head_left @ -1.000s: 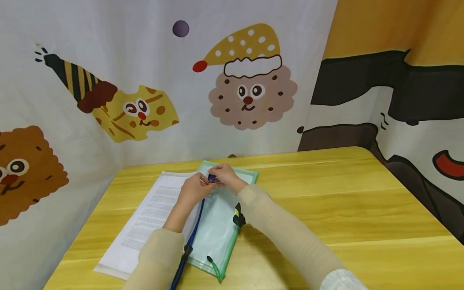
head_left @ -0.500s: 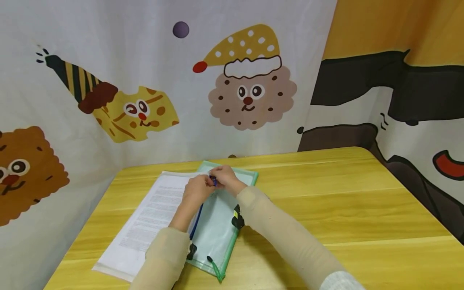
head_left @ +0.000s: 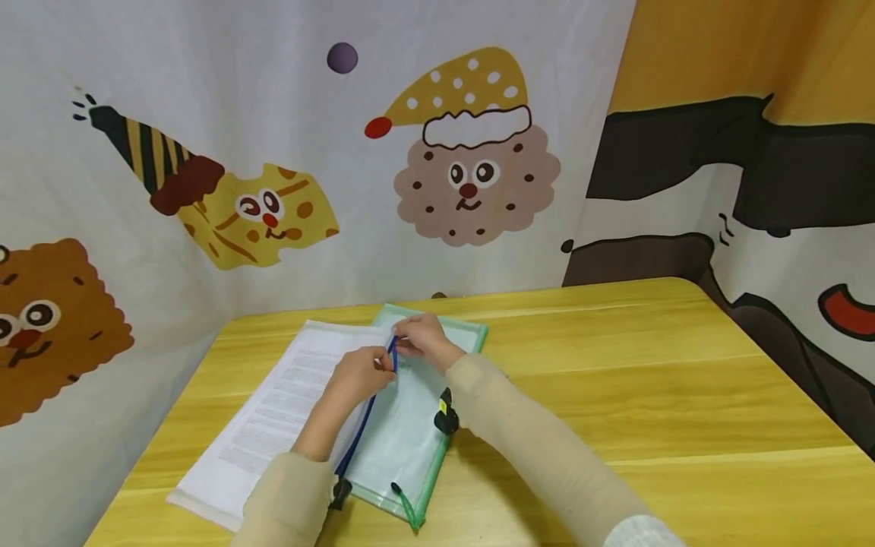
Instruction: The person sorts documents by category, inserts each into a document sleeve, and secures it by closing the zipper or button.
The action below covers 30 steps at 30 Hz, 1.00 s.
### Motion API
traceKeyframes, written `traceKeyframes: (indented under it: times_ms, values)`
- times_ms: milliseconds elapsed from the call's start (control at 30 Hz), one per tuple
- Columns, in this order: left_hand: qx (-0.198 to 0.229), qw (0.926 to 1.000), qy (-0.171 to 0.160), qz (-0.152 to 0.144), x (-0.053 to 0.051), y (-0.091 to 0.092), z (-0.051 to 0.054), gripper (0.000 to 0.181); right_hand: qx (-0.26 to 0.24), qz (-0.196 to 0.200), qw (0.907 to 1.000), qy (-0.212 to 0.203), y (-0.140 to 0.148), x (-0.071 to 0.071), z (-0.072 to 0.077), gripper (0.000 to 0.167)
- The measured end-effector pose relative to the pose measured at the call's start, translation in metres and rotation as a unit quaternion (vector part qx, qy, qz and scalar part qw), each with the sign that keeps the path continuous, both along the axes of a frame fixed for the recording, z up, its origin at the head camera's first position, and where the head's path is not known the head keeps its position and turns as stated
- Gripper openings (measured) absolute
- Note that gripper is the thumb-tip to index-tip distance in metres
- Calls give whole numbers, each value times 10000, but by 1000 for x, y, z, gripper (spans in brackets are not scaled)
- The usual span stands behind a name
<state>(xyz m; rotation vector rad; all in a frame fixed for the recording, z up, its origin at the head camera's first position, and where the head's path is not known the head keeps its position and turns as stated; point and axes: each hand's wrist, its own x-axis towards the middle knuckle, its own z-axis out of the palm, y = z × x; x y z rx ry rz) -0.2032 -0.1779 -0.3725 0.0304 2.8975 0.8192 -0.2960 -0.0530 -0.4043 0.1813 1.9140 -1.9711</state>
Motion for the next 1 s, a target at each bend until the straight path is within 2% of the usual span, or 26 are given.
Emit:
traceKeyframes:
  times_ms: [200, 367, 600, 867, 1000]
  values:
    - [-234, 9984, -190, -471, 29, -9, 9, 16, -226, -252, 9994, -66, 7, -6, -1, 23]
    - [16, 9974, -332, -635, 51, -23, 12, 18, -340, -135, 9993, -92, 14, -7, -2, 27]
    - [725, 9867, -727, -1263, 79, -48, 8, 12, -503, -52, 9987, -111, 15, -7, -2, 29]
    - [758, 9789, -1046, -1583, 113, -73, 2, 13, -499, -55, 9987, -100, 15, -10, -5, 28]
    - [990, 9714, -1312, -1713, 128, -85, -1, 13, -521, -11, 9986, -107, 15, -11, -7, 28]
